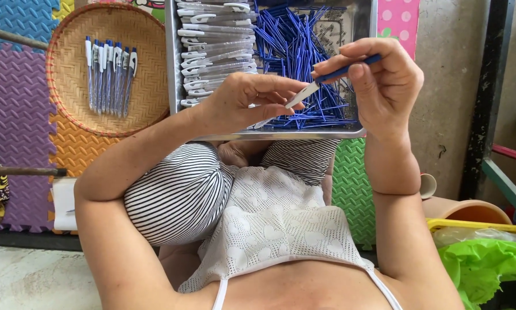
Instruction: The person is manually assembling ballpoint pens by inserting ink refills into barrels and organizing them into a tray and basket.
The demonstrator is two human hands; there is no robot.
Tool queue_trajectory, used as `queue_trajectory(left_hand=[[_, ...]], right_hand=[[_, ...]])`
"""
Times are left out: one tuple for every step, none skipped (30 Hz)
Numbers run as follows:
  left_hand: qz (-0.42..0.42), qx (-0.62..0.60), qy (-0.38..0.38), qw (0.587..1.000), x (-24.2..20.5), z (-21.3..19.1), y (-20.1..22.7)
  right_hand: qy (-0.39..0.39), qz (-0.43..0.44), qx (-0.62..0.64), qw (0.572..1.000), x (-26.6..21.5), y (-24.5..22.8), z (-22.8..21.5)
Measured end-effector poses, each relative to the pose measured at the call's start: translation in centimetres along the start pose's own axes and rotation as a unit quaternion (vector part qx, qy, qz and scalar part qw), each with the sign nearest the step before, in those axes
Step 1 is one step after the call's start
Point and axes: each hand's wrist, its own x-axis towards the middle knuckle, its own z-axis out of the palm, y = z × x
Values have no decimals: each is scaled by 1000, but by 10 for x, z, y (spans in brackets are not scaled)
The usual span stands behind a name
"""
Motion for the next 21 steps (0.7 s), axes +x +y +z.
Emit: queue_trajectory(left_hand=[[-2, -4, -2, 1000, 0, 0, -1], [-5, -8, -5, 1000, 0, 0, -1], [-5, -8, -5, 1000, 0, 0, 0], [-6, -8, -10, 1000, 0, 0, 2], [-6, -7, -15, 1000, 0, -1, 3], [-5, -6, -15, 1000, 0, 0, 5], [-20, -26, -25, 999, 0, 0, 7], [-34, -45, -35, 998, -1, 0, 9], [-34, -45, -35, 998, -1, 0, 8], [-33, -51, -41, 997, -1, 0, 7], [-33, -57, -46, 997, -1, 0, 6], [-33, -57, -46, 997, -1, -1, 5], [-32, -66, -49, 996, -1, -1, 5], [-31, -75, -53, 995, 0, -1, 4], [-31, -75, -53, 995, 0, -1, 5], [-29, -72, -54, 996, 0, -1, 6], [-26, -69, -55, 996, 0, -1, 7], [-27, -70, -54, 996, 0, -1, 7], [-27, -68, -58, 996, 0, -1, 8], [-27, -66, -63, 995, 0, -2, 8], [-27, -66, -62, 995, 0, -2, 9]], right_hand=[[-18, 15, 14, 1000, 0, -2, -1], [-36, 30, 28, 999, 0, -5, -2], [-36, 30, 29, 999, 1, -6, -3], [-45, 28, 11, 999, 2, -7, -5], [-54, 26, -7, 998, 4, -8, -6], [-54, 26, -7, 998, 3, -9, -8], [-56, 31, -5, 998, 3, -10, -10], [-58, 35, -3, 998, 3, -11, -11], [-58, 35, -3, 998, 2, -11, -13], [-56, 30, -4, 998, 1, -10, -15], [-54, 25, -5, 998, 1, -10, -17], [-54, 25, -4, 998, 2, -10, -18], [-64, 21, -1, 998, 2, -10, -19], [-75, 17, 2, 997, 2, -11, -19], [-75, 17, 2, 997, 3, -12, -19], [-76, 15, -7, 997, 3, -13, -19], [-78, 13, -16, 997, 3, -13, -19], [-79, 14, -16, 997, 3, -15, -17], [-80, 15, -22, 996, 3, -16, -16], [-82, 16, -27, 996, 4, -17, -15], [-83, 16, -27, 996, 4, -18, -14]])
